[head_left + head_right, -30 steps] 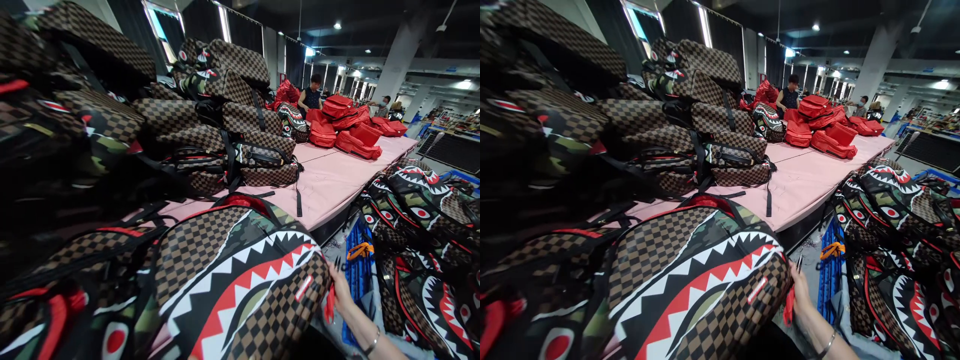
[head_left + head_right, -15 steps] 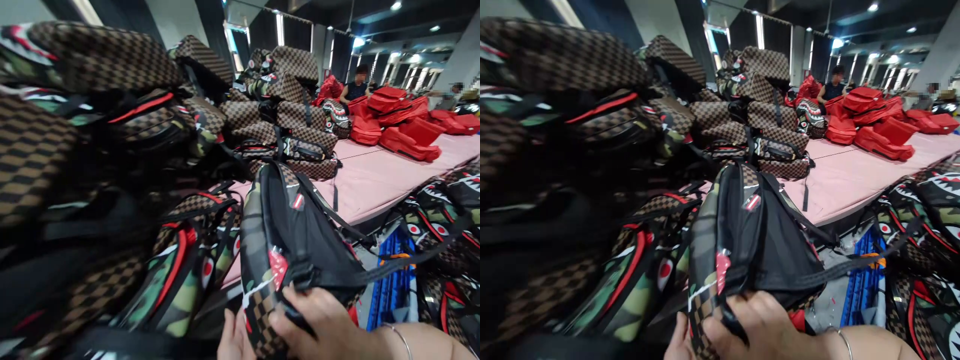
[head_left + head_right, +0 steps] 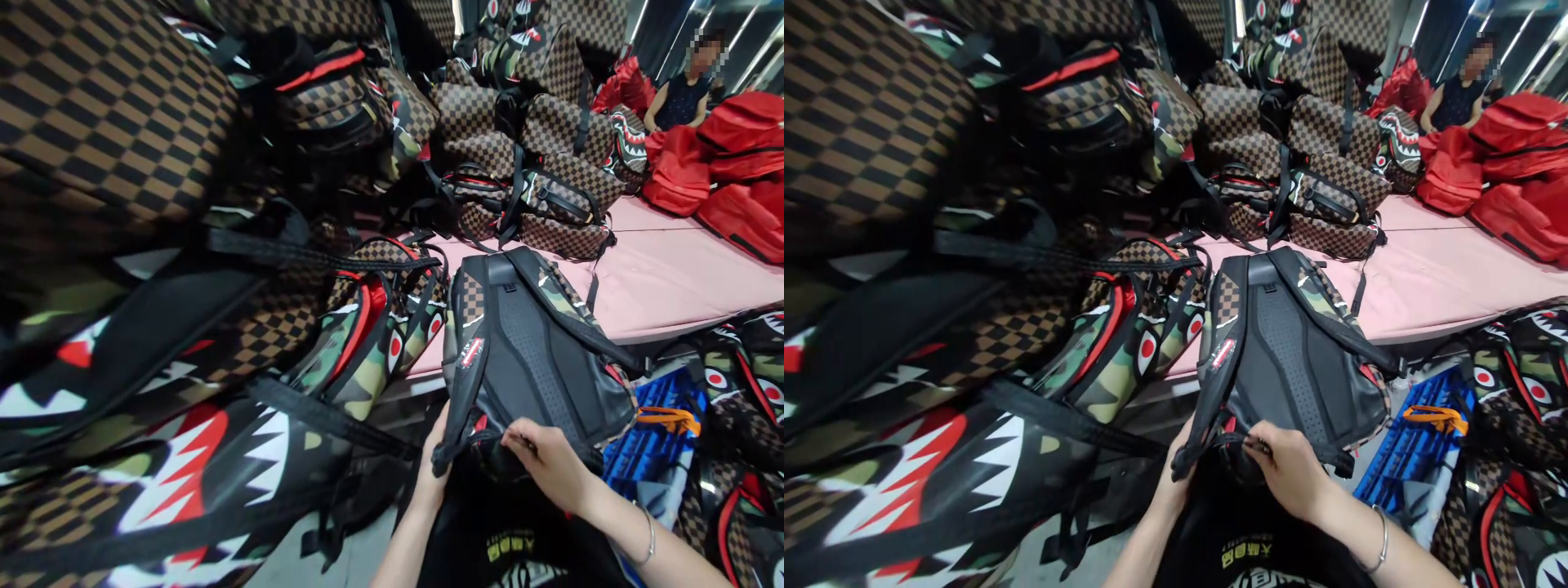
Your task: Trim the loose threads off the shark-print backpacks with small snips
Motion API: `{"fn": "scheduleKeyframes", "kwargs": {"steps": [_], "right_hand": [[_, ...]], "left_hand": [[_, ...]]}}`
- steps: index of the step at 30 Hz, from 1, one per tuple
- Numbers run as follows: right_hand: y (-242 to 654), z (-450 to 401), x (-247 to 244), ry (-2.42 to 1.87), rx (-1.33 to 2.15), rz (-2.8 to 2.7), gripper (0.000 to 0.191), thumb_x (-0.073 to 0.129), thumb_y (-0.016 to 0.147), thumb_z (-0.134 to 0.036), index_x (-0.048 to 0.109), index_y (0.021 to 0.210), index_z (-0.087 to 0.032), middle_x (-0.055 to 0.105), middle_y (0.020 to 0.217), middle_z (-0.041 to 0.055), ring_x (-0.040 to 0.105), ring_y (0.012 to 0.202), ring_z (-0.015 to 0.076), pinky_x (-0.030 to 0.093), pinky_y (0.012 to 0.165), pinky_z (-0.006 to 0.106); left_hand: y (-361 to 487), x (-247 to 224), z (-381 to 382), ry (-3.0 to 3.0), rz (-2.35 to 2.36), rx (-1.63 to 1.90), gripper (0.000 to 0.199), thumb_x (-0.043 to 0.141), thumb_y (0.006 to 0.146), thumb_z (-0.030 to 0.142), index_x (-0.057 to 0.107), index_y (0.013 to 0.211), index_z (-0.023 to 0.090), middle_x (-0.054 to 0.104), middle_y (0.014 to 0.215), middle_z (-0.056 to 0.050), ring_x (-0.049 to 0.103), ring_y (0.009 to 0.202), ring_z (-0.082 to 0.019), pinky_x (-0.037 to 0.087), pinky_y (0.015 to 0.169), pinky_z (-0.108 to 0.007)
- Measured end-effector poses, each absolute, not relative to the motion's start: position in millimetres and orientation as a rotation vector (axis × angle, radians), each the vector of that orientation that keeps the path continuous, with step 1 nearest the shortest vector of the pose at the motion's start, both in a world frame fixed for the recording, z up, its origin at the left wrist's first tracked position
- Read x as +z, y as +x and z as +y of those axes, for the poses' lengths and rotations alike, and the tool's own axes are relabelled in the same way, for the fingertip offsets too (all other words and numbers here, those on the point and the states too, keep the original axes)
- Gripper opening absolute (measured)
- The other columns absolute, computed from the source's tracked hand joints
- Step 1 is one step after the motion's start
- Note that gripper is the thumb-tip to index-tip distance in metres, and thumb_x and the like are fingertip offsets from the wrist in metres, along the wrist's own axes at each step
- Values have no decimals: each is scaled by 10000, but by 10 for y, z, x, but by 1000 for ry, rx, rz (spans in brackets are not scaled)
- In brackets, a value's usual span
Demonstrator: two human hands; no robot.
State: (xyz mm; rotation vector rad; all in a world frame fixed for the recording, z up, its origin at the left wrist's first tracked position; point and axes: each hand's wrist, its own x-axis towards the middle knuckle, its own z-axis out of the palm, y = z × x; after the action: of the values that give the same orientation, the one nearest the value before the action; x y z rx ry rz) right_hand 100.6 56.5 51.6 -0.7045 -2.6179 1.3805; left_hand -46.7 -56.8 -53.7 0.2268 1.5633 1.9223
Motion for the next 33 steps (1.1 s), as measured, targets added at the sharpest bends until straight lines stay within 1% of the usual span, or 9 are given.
{"fn": "scheduleKeyframes", "kwargs": {"steps": [2, 7, 11, 16, 19, 21, 26, 30, 33], "right_hand": [[1025, 591, 467, -820, 1381, -2489, 81, 449, 846, -240, 509, 865, -189, 530, 681, -29, 495, 616, 110, 371, 590, 205], [991, 546, 445, -825, 1508, -2377, 216, 491, 826, -264, 483, 1030, -192, 547, 796, -14, 495, 682, 117, 383, 643, 220], [773, 521, 473, -722, 1698, -2227, 190, 449, 853, -319, 563, 915, -180, 578, 814, 5, 511, 750, 128, 386, 688, 227], [443, 595, 450, -815, 1774, -2109, 264, 497, 787, -343, 465, 596, -165, 436, 561, -48, 401, 549, 88, 308, 518, 197], [310, 601, 431, -809, 1782, -2122, 250, 517, 750, -335, 445, 580, -167, 397, 531, -62, 364, 514, 76, 285, 497, 193], [245, 562, 426, -820, 1778, -2146, 247, 509, 746, -332, 442, 572, -170, 380, 513, -65, 350, 498, 74, 273, 485, 194], [165, 461, 453, -816, 1668, -2207, 269, 501, 754, -315, 416, 542, -172, 359, 500, -68, 347, 501, 74, 257, 482, 193], [250, 480, 539, -755, 1593, -2351, 227, 492, 782, -307, 478, 603, -168, 425, 562, -60, 399, 545, 81, 291, 514, 190], [404, 507, 637, -724, 1563, -2413, 138, 449, 835, -290, 540, 855, -189, 540, 710, -34, 493, 658, 108, 360, 607, 203]], "left_hand": [[-459, -411, -620, 231, 1651, 1903, 471, 672, 627, 483, 669, 976, 166, 660, 1077, -82, 542, 1091, -255, 348, 1006, -375], [-397, -148, -882, 109, 1580, 1719, 479, 563, 713, 540, 673, 946, 137, 677, 1022, -104, 595, 992, -260, 447, 881, -369], [-345, 39, -895, 250, 1633, 1717, 413, 655, 671, 456, 641, 981, 184, 663, 1053, -75, 584, 1013, -234, 441, 897, -333], [-342, 246, -779, 481, 1704, 1652, 367, 648, 698, 380, 573, 1016, 213, 668, 964, -57, 624, 896, -195, 476, 851, -324], [-376, 298, -792, 553, 1828, 1703, 435, 657, 685, 375, 527, 1076, 239, 610, 1082, -69, 628, 869, -186, 499, 804, -324], [-400, 311, -820, 667, 2012, 1675, 396, 683, 648, 384, 578, 1001, 238, 541, 1173, -77, 611, 898, -197, 500, 791, -326], [-428, 336, -800, 799, 2405, 1549, 269, 655, 649, 427, 649, 821, 220, 553, 1069, -76, 584, 888, -212, 499, 745, -336], [-414, 376, -729, 771, 2456, 1587, 195, 619, 681, 402, 664, 725, 217, 597, 975, -74, 579, 899, -223, 479, 773, -345], [-382, 388, -729, 629, 2410, 1647, 166, 627, 672, 382, 660, 665, 220, 622, 964, -66, 570, 918, -234, 463, 786, -346]]}}
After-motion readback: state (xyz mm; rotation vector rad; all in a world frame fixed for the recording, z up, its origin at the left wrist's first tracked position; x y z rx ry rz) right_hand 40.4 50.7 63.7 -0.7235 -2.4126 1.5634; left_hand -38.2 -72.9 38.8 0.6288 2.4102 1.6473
